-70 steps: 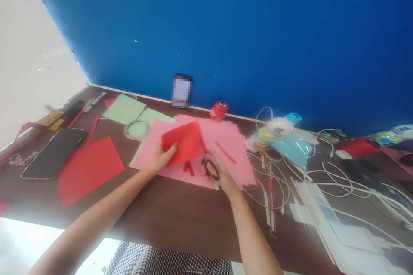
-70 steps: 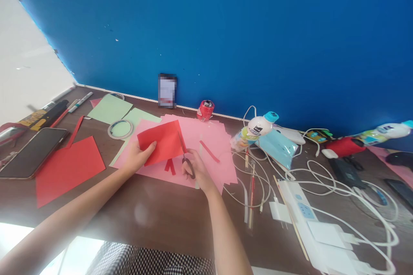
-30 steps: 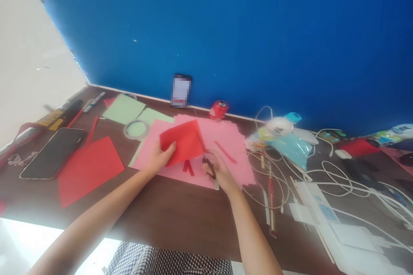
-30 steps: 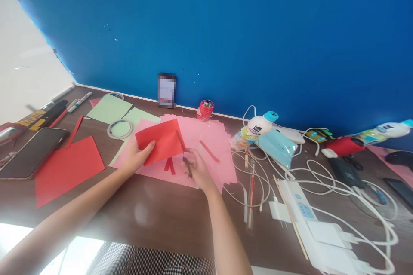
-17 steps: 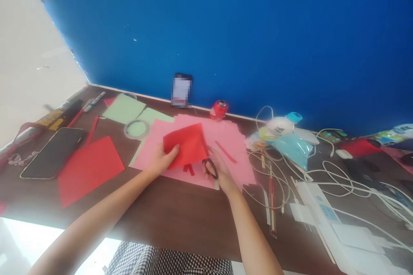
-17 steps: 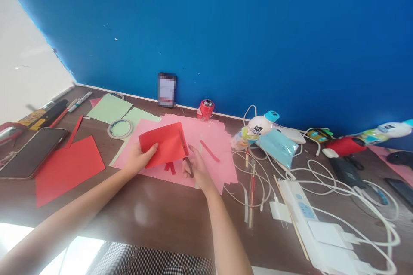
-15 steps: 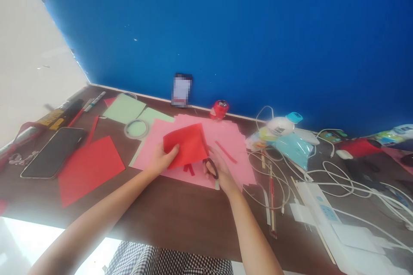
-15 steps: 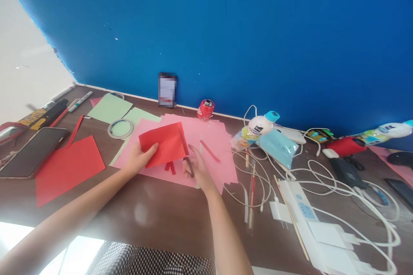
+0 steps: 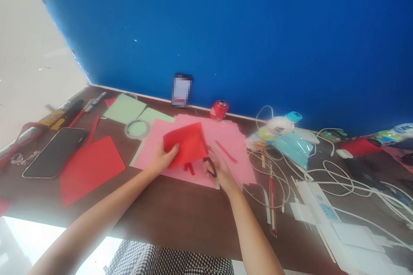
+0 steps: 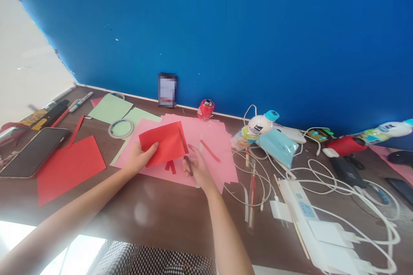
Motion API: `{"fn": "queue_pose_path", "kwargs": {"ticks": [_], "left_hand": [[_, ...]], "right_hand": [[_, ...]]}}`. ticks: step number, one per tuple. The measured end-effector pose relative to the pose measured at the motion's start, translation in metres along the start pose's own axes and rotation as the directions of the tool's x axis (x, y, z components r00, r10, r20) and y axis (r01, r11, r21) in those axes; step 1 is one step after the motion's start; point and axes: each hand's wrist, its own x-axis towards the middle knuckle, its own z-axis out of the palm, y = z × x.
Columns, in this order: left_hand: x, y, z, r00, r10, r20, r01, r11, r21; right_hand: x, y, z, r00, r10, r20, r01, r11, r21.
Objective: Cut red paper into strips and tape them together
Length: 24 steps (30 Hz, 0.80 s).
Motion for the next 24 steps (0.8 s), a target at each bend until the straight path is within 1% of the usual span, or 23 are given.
{"fn": "queue_pose_path", "kwargs": {"ticks": [4,8,11,15,24], "left_hand": [[-0.0006,0.0001,0.0009,1.000,0.006,-0.005,-0.006,1.000,-0.002],[-0.0010,-0.0017,0.0024,1.000,0.006,0.006,-0.006,1.000,0.014],[-0.0008,-0.0024,0.0024,1.000,0.009,0.018,-0.009,1.000,0.006],[0.0000,-0.0012,0.0012,1.000,0.020,0.020,-0.020,1.000,-0.007],[-0.0009,-0.0018,0.0015,0.997,0.043,0.065,-0.048,0.996,0.073]], "right_hand": [[-0.0007,-0.0006,-0.0002,1.000,0.014,0.006,-0.014,1.000,-0.024],[-0.0002,-0.0002,-0.0013,0.999,0.024,0.029,-0.024,1.000,-0.007],[0.0009,0.0009,-0.0021,0.999,0.021,0.024,-0.021,1.000,0.002],[0.0017,0.0015,-0.0034,0.999,0.023,0.043,-0.021,0.999,-0.030],[-0.0028,-0.0033,-0.0041,0.999,-0.002,0.038,0.005,0.996,-0.092]]}}
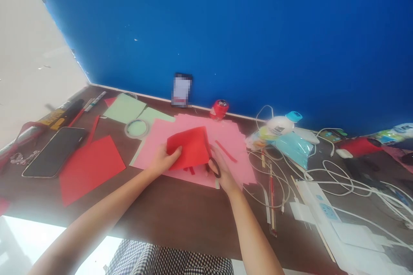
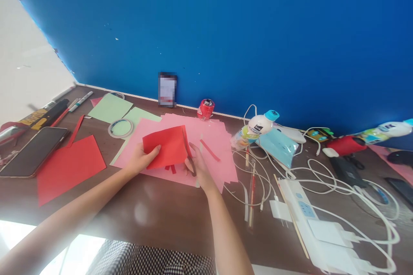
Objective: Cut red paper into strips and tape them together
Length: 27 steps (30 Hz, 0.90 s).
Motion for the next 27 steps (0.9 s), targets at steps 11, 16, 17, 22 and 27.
{"fn": "queue_pose_path", "kwargs": {"ticks": [11,16,17,22,27], "left_hand": [[-0.0002,-0.0012,0.0000,1.000,0.019,0.020,-0.020,1.000,0.013],[-0.0002,-0.0008,-0.0002,1.000,0.009,0.018,-0.009,1.000,0.001],[-0.0003,-0.0002,-0.0003,1.000,0.001,0.019,-0.001,1.000,-0.005],[-0.0013,0.0025,-0.0001,1.000,-0.024,0.019,0.024,1.000,-0.014],[-0.0013,0.0025,0.0006,0.999,-0.039,0.008,0.039,0.999,-0.019]], "right_hand": [[0.0009,-0.0021,0.0008,0.999,0.028,-0.026,-0.028,1.000,0.002],[0.0020,-0.0031,0.0024,0.997,0.068,-0.042,-0.066,0.997,0.046],[0.0022,-0.0032,0.0029,0.996,0.070,-0.046,-0.068,0.996,0.057],[0.0031,-0.0025,0.0037,0.996,0.065,-0.064,-0.062,0.997,0.055],[0.0036,-0.0017,0.0033,0.994,0.078,-0.081,-0.074,0.996,0.051]]}}
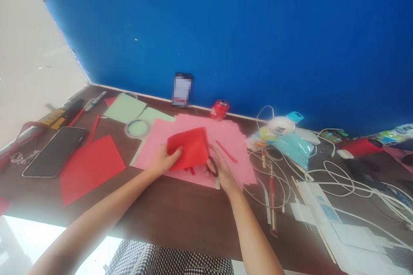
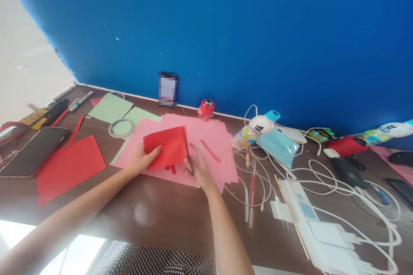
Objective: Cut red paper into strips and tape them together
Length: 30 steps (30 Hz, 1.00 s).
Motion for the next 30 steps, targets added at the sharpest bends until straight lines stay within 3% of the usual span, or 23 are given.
{"fn": "queue_pose_path", "kwargs": {"ticks": [14,20,30], "left_hand": [[0.0008,-0.0010,0.0006,1.000,-0.005,0.014,0.006,1.000,-0.021],[-0.0016,0.0013,0.0009,0.998,-0.004,0.068,0.004,1.000,0.001],[-0.0015,-0.0001,0.0016,0.998,-0.013,0.065,0.014,1.000,-0.016]], "right_hand": [[-0.0034,-0.0050,0.0026,1.000,-0.011,-0.015,0.010,0.998,-0.059],[-0.0056,-0.0041,-0.0014,0.996,-0.064,-0.069,0.054,0.989,-0.135],[-0.0042,-0.0046,0.0028,0.993,-0.052,-0.110,0.034,0.988,-0.153]]}}
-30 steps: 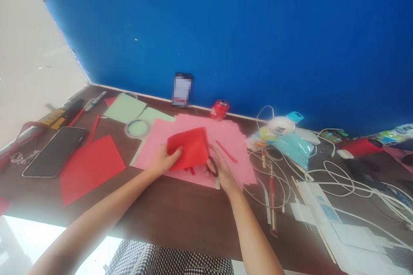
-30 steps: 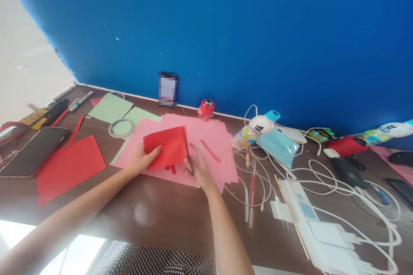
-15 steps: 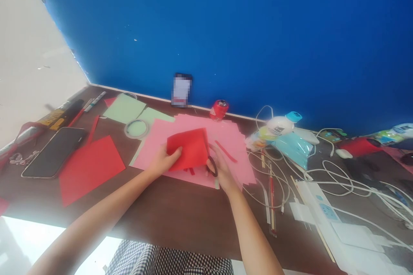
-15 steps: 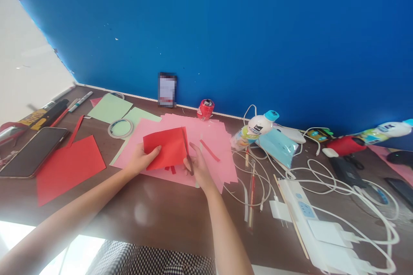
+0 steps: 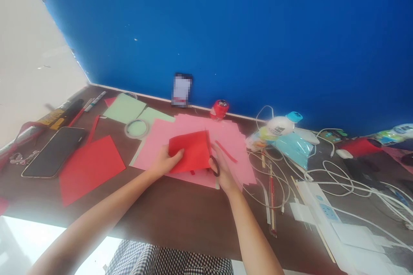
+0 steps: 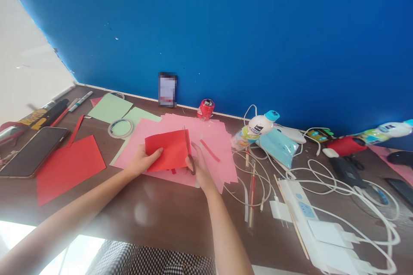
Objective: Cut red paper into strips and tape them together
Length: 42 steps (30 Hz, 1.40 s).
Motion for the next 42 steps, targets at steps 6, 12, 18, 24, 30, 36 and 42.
{"fn": "queue_pose_path", "kwargs": {"ticks": [6,12,18,24,30,36,42], "left_hand": [[0.000,0.000,-0.001,1.000,0.009,0.000,-0.009,1.000,-0.004],[0.000,0.000,-0.001,1.000,0.015,-0.006,-0.015,1.000,-0.005],[0.001,-0.001,-0.001,1.000,0.004,0.027,-0.004,1.000,0.003],[0.000,0.000,-0.001,1.000,0.002,0.012,-0.002,1.000,0.006],[0.000,-0.001,-0.002,1.000,0.002,0.014,-0.002,1.000,0.021],[0.001,-0.001,-0.002,1.000,0.014,0.026,-0.014,1.000,0.027],[0.003,-0.003,-0.002,0.999,0.016,0.029,-0.017,0.999,0.048]], "right_hand": [[0.000,-0.001,0.000,1.000,0.013,0.028,-0.014,0.999,0.028],[0.000,-0.001,-0.001,1.000,0.010,0.023,-0.011,1.000,0.018],[-0.002,-0.001,-0.001,0.998,-0.067,0.004,0.067,0.997,-0.035],[-0.003,-0.002,-0.001,0.998,-0.068,0.005,0.068,0.997,-0.040],[-0.002,0.002,-0.003,0.996,-0.082,0.027,0.083,0.996,-0.037],[-0.001,0.009,-0.006,0.996,-0.077,0.047,0.079,0.996,-0.045],[-0.003,0.005,-0.005,0.997,-0.071,0.041,0.073,0.997,-0.039]]}}
